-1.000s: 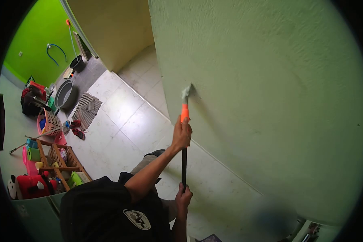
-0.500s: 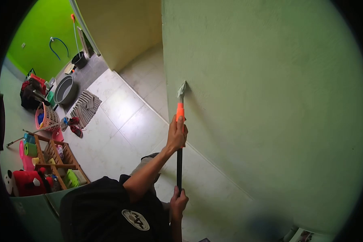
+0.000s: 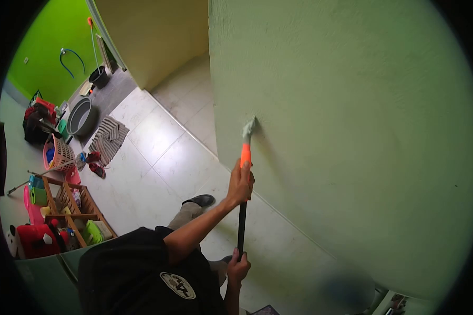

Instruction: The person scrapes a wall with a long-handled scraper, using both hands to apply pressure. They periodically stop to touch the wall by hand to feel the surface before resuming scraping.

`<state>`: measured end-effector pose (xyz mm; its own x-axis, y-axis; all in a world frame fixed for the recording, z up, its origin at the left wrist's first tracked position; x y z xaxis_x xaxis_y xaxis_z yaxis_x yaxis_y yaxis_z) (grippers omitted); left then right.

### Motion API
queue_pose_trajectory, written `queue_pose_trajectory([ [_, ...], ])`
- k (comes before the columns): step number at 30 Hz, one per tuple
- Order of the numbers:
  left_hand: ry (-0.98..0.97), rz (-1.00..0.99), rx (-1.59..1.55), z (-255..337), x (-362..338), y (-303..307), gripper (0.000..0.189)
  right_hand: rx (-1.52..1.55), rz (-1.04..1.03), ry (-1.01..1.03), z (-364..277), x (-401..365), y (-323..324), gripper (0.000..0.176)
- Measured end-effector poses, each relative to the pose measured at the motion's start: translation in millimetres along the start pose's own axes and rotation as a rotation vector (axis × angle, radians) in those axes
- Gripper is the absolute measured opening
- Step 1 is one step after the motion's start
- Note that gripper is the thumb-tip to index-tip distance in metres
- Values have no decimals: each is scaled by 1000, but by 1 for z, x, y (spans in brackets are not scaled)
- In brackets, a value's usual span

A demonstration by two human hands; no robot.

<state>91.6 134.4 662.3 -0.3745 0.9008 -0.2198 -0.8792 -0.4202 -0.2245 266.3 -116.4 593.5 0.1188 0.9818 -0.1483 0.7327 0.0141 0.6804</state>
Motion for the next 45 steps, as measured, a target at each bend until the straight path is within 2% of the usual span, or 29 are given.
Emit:
queue_pose_trajectory([
  [5, -113, 119, 65, -22, 18, 8, 37, 60, 57, 63, 20, 9, -26, 39],
  [6, -167, 156, 66, -19, 36, 22, 36, 28, 21, 59, -1, 23, -26, 40],
  [7, -128, 170, 62, 7, 44, 33, 38, -3, -20, 52, -26, 37, -25, 41],
  [9, 3, 76, -55, 41, 44, 43, 39, 0, -45, 60, -44, 47, -22, 42],
  [10, -14, 79, -51, 46, 51, 41, 39, -1, -36, 64, -50, 48, -18, 42],
  [12, -2, 110, -46, 34, 41, 37, 39, -26, -30, 42, -39, 28, -10, 42],
  [13, -103, 144, 34, 15, 41, 32, 40, -33, -19, 47, -28, 23, -11, 41],
  [15, -158, 128, 59, -11, 26, 13, 39, -25, -1, 49, -11, 18, -7, 41],
  [17, -9, 28, 29, -6, 8, 2, 38, 4, 10, 17, 3, 8, 1, 41],
  [21, -249, 203, 113, 2, 47, 30, 40, 24, 12, 145, -29, 32, -12, 40],
  [23, -45, 140, -55, 57, 53, 50, 41, -21, -65, 78, -68, 51, -8, 44],
  [25, -80, 127, -49, 68, 57, 47, 40, -55, -12, 114, -71, 46, -6, 45],
  [29, -158, 204, 79, 6, 37, 21, 38, -40, 6, 70, -26, 33, 2, 41],
  [31, -65, 118, 37, -13, 18, 4, 38, -8, 35, 43, -7, 22, 4, 40],
  [32, -91, 148, 49, -14, 21, 8, 38, -4, 5, 16, 0, 23, 1, 40],
  [34, -145, 189, 82, -9, 33, 16, 39, -43, -19, 95, -9, 34, -7, 40],
  [35, -226, 275, 120, 2, 47, 29, 41, -60, -30, 124, -18, 41, -12, 40],
  [37, -94, 223, 29, 46, 62, 50, 41, -34, -80, 81, -64, 58, -6, 45],
  [39, -95, 186, -28, 57, 62, 41, 41, -46, -10, 134, -64, 55, -1, 47],
  [40, -78, 173, -53, 56, 51, 44, 41, -78, -18, 107, -61, 48, 1, 46],
  [42, -194, 217, 27, 18, 49, 26, 42, -137, 4, 103, -34, 43, 5, 44],
  [44, -158, 176, 25, 8, 32, 12, 41, -77, -7, 70, -13, 37, 12, 43],
  [45, -52, 115, -2, 15, 21, 6, 41, -44, -12, 45, -16, 36, 17, 43],
])
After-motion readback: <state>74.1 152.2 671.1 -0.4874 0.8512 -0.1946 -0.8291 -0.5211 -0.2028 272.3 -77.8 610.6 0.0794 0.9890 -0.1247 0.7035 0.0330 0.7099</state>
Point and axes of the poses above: each hand's wrist, its own x-axis towards the middle knuckle, its own y-axis out of the back of the hand, z = x × y, the point moved 4 cm from there along x, towards the middle knuckle, and after that the axes turned 3 degrees about y, right-handed, at the moved point
